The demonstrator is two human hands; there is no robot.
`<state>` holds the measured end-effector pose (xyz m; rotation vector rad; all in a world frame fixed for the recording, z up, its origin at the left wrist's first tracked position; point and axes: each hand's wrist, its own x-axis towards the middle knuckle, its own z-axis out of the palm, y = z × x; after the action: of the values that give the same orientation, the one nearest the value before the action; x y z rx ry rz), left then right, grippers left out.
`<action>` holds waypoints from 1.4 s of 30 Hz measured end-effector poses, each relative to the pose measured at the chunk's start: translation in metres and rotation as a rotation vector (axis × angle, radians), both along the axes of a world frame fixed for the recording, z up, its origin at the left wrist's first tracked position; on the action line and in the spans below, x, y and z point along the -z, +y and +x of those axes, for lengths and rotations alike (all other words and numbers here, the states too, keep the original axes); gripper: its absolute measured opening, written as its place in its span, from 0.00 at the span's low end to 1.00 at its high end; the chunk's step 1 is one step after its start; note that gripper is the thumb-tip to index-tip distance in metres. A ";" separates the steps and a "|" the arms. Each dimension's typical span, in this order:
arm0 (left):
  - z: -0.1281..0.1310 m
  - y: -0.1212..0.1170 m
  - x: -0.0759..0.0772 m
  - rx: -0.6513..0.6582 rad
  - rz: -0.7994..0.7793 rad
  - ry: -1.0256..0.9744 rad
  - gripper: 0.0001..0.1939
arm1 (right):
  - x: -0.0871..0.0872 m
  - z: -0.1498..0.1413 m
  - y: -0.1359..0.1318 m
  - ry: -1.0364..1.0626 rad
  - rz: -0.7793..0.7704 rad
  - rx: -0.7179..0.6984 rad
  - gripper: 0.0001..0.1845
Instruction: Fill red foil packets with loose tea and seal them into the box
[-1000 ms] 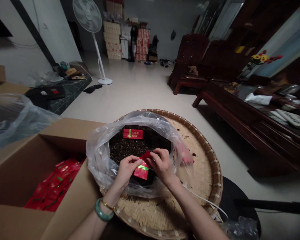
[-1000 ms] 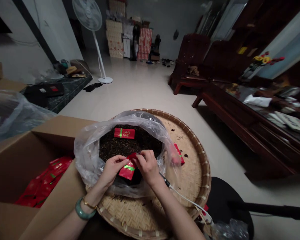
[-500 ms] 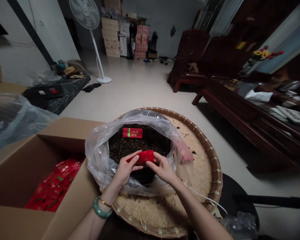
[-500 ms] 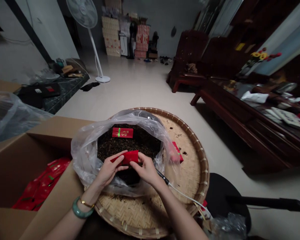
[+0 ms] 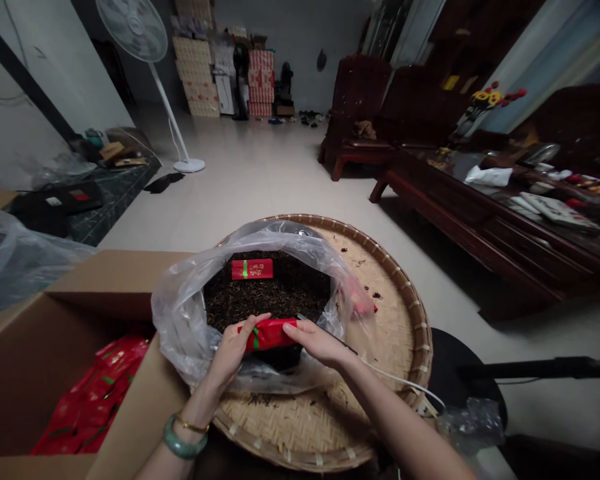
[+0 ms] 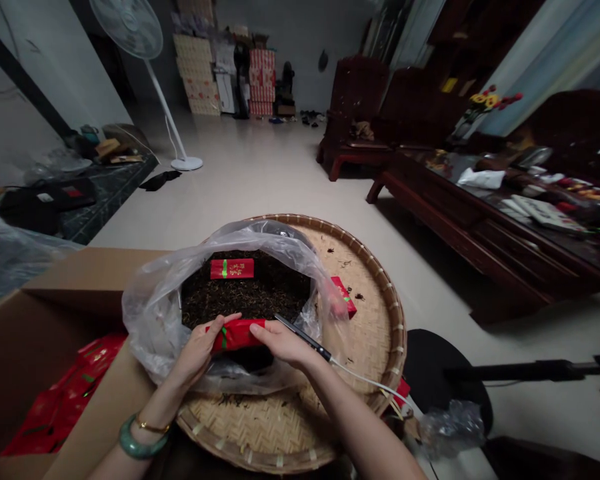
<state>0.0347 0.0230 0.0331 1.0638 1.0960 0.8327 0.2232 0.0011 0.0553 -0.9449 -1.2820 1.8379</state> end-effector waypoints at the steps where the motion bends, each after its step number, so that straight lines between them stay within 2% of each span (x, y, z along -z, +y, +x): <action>1: -0.002 0.000 0.001 -0.035 0.103 0.104 0.34 | 0.001 0.000 0.000 -0.015 -0.003 0.007 0.29; 3: -0.007 -0.001 0.002 -0.104 0.407 0.361 0.31 | 0.003 0.001 0.000 -0.035 -0.010 0.016 0.30; 4: -0.009 -0.002 0.001 -0.099 0.583 0.492 0.32 | 0.004 0.001 0.001 -0.044 -0.014 0.021 0.31; 6: -0.010 -0.007 0.001 0.020 0.885 0.695 0.32 | 0.008 -0.001 0.001 -0.077 -0.011 0.027 0.34; 8: -0.010 -0.010 0.003 0.156 1.055 0.798 0.30 | 0.010 -0.005 0.001 -0.122 0.014 0.018 0.36; 10: -0.009 -0.012 0.005 0.202 1.122 0.816 0.28 | 0.010 -0.008 0.001 -0.151 0.051 -0.006 0.37; 12: -0.009 -0.011 0.009 0.189 1.143 0.787 0.27 | 0.006 -0.009 0.001 -0.165 0.078 -0.025 0.38; 15: -0.011 -0.008 0.014 0.111 1.160 0.762 0.25 | -0.005 0.002 0.005 -0.134 0.029 -0.015 0.39; 18: -0.014 -0.005 0.016 0.000 1.141 0.765 0.23 | -0.014 0.025 0.017 -0.125 0.021 0.118 0.38; 20: -0.014 -0.004 0.015 -0.065 1.110 0.754 0.21 | -0.015 0.040 0.030 -0.339 0.165 0.276 0.27; 22: -0.014 -0.004 0.016 -0.115 1.079 0.737 0.20 | -0.010 0.050 0.044 -0.700 0.356 0.331 0.18; 24: -0.013 -0.004 0.019 -0.153 1.046 0.719 0.20 | -0.001 0.052 0.056 -1.029 0.510 0.306 0.26; 26: -0.013 -0.005 0.022 -0.182 1.013 0.696 0.20 | 0.007 0.048 0.066 -1.291 0.584 0.245 0.35; 30: -0.012 -0.006 0.029 -0.206 0.985 0.666 0.20 | 0.014 0.036 0.080 -1.610 0.625 0.154 0.36; 36: -0.011 -0.005 0.031 -0.189 0.961 0.664 0.20 | 0.011 0.033 0.091 -1.688 0.653 0.121 0.32; 42: -0.009 -0.005 0.032 -0.181 0.954 0.648 0.20 | 0.011 0.032 0.095 -1.716 0.626 0.065 0.23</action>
<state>0.0253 0.0176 0.0011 2.1593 1.3630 1.2474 0.2551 0.0960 0.0442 -2.1523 -2.3871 0.0586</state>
